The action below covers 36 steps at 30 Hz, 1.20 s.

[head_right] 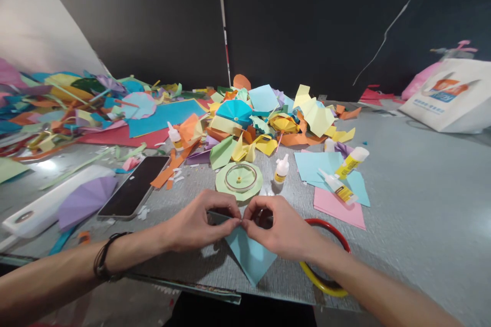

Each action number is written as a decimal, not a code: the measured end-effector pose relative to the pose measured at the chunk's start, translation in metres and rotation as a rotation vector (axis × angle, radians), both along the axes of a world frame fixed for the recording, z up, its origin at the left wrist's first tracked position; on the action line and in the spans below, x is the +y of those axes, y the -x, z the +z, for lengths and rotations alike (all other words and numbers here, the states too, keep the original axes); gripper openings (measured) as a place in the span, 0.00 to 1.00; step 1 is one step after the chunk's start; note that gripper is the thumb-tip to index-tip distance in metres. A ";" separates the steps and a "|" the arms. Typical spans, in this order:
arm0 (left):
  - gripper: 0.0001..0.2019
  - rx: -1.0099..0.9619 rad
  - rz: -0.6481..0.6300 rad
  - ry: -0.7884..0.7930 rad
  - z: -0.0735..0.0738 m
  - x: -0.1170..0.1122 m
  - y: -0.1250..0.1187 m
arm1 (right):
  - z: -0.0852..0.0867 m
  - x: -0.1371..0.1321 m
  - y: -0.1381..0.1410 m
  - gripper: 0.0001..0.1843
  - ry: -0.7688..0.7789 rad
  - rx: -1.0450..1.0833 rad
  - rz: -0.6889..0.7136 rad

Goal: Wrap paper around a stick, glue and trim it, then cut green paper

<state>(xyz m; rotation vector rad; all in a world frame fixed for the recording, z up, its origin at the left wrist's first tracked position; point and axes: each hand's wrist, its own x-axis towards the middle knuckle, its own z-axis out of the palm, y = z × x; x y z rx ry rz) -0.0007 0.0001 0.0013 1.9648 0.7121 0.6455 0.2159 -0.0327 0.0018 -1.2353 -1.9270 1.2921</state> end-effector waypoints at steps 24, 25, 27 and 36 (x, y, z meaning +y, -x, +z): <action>0.06 0.023 -0.038 0.042 0.001 0.000 -0.001 | 0.003 -0.001 0.003 0.03 -0.002 -0.033 -0.025; 0.06 0.018 -0.036 0.028 0.001 0.000 -0.001 | 0.003 -0.001 0.003 0.03 -0.001 -0.029 -0.023; 0.06 0.009 -0.019 0.009 0.001 0.000 -0.001 | 0.002 -0.001 0.002 0.04 0.004 -0.018 -0.016; 0.06 0.014 0.014 -0.022 -0.001 0.000 0.001 | 0.001 -0.002 0.000 0.05 0.002 -0.001 0.008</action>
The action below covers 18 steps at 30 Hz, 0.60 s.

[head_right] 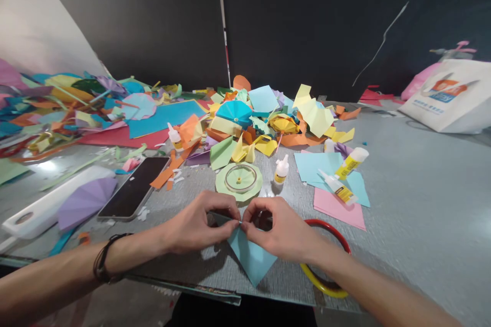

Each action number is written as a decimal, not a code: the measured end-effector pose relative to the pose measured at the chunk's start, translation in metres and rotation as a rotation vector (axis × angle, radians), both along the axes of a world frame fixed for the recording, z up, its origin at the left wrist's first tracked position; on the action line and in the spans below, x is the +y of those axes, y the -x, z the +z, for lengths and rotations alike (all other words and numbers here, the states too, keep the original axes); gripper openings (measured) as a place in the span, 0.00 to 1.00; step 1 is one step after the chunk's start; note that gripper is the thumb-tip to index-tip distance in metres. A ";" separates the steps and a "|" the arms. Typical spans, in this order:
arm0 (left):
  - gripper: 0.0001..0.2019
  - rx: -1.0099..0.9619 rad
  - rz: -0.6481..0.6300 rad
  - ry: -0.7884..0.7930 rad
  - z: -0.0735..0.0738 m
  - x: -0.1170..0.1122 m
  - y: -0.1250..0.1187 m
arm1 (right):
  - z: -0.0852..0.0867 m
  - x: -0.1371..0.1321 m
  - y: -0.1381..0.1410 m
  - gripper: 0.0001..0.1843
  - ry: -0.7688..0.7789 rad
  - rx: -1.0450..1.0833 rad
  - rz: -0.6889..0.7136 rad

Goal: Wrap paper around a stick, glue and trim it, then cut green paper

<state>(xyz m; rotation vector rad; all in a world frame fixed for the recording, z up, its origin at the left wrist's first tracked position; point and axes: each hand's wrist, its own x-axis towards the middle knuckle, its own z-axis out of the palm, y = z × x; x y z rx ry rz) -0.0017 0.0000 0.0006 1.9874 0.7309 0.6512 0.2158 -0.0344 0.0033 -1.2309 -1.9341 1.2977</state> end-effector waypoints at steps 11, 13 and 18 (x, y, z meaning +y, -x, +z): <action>0.06 0.026 0.008 -0.059 -0.001 -0.001 -0.001 | 0.004 0.001 0.001 0.06 0.029 -0.011 -0.001; 0.06 0.018 0.010 -0.065 -0.001 -0.001 -0.001 | 0.004 0.000 0.001 0.06 0.017 -0.014 -0.002; 0.05 0.014 -0.006 -0.051 -0.001 -0.002 -0.001 | 0.002 0.000 0.002 0.06 -0.017 -0.045 -0.028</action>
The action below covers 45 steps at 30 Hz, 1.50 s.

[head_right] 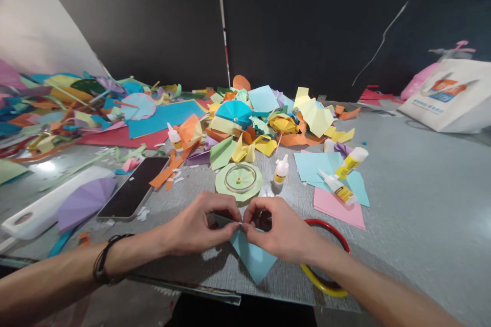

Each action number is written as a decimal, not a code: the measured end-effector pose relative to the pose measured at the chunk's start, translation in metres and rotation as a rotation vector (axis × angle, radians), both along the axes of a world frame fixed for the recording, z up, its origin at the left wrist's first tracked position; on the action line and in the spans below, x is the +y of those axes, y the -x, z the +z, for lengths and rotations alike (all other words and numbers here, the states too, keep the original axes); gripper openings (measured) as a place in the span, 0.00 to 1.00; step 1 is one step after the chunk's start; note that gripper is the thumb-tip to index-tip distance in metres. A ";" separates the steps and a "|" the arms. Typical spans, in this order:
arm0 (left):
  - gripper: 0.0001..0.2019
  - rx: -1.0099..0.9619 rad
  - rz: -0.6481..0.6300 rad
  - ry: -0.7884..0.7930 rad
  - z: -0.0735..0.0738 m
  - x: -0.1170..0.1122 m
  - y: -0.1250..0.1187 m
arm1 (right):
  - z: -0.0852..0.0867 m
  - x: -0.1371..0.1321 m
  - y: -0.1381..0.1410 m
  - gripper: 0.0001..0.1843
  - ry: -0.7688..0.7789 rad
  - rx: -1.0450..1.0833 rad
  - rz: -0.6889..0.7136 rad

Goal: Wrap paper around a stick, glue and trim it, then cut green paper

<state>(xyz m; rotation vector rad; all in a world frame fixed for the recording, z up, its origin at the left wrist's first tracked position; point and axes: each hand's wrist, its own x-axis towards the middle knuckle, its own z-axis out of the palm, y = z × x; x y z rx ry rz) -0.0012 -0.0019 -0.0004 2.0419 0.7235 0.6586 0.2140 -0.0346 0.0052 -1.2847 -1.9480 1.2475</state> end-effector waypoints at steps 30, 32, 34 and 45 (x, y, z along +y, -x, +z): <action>0.06 0.025 0.000 0.043 0.004 0.000 -0.001 | 0.001 0.000 -0.001 0.05 -0.003 0.012 0.020; 0.06 0.026 -0.001 0.029 0.003 0.000 -0.001 | 0.001 0.001 0.000 0.05 0.003 0.008 0.019; 0.05 0.028 0.005 0.013 0.002 0.000 -0.001 | 0.002 0.001 0.000 0.05 0.011 0.011 0.026; 0.05 0.006 -0.014 -0.084 -0.001 0.000 -0.001 | 0.006 0.001 0.000 0.06 0.051 -0.004 0.021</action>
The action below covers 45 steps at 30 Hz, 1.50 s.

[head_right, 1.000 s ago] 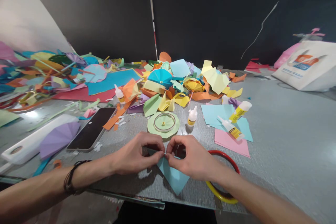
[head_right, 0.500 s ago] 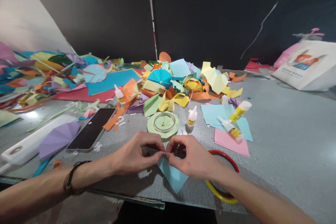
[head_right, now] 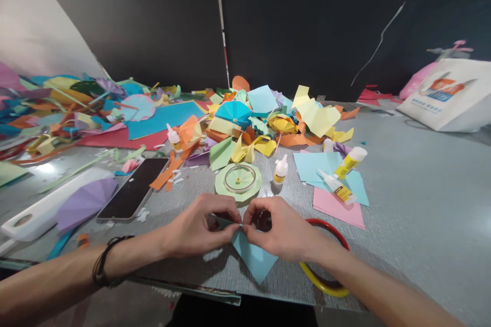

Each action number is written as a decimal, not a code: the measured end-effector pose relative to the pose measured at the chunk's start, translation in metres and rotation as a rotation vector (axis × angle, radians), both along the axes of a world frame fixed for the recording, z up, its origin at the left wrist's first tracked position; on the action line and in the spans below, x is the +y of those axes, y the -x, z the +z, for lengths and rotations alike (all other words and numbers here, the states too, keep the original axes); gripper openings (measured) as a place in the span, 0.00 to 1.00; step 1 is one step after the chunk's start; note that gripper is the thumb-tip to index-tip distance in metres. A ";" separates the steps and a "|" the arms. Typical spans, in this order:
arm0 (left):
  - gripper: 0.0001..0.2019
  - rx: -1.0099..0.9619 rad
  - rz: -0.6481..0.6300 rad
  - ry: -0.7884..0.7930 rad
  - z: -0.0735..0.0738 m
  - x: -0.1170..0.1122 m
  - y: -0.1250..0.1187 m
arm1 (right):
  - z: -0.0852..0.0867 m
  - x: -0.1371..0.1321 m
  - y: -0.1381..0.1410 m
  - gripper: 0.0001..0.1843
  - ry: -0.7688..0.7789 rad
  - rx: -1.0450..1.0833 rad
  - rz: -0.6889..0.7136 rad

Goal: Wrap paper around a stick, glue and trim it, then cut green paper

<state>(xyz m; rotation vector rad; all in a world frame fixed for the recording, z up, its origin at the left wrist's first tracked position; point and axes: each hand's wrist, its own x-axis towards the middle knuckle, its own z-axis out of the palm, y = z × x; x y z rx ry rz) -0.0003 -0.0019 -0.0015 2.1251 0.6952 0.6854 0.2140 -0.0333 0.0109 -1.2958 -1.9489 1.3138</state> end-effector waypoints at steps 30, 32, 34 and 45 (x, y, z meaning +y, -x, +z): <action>0.05 0.015 -0.033 0.065 0.004 0.000 -0.001 | 0.001 0.000 0.000 0.05 0.015 -0.005 0.004; 0.05 0.004 -0.038 0.062 0.005 0.000 -0.001 | 0.002 -0.001 0.000 0.06 0.014 -0.007 0.006; 0.05 -0.004 -0.038 0.064 0.005 0.000 -0.001 | 0.003 -0.001 0.000 0.06 0.012 -0.015 0.014; 0.04 -0.016 -0.026 0.062 0.001 -0.001 0.000 | 0.007 0.000 -0.001 0.05 0.038 -0.003 0.034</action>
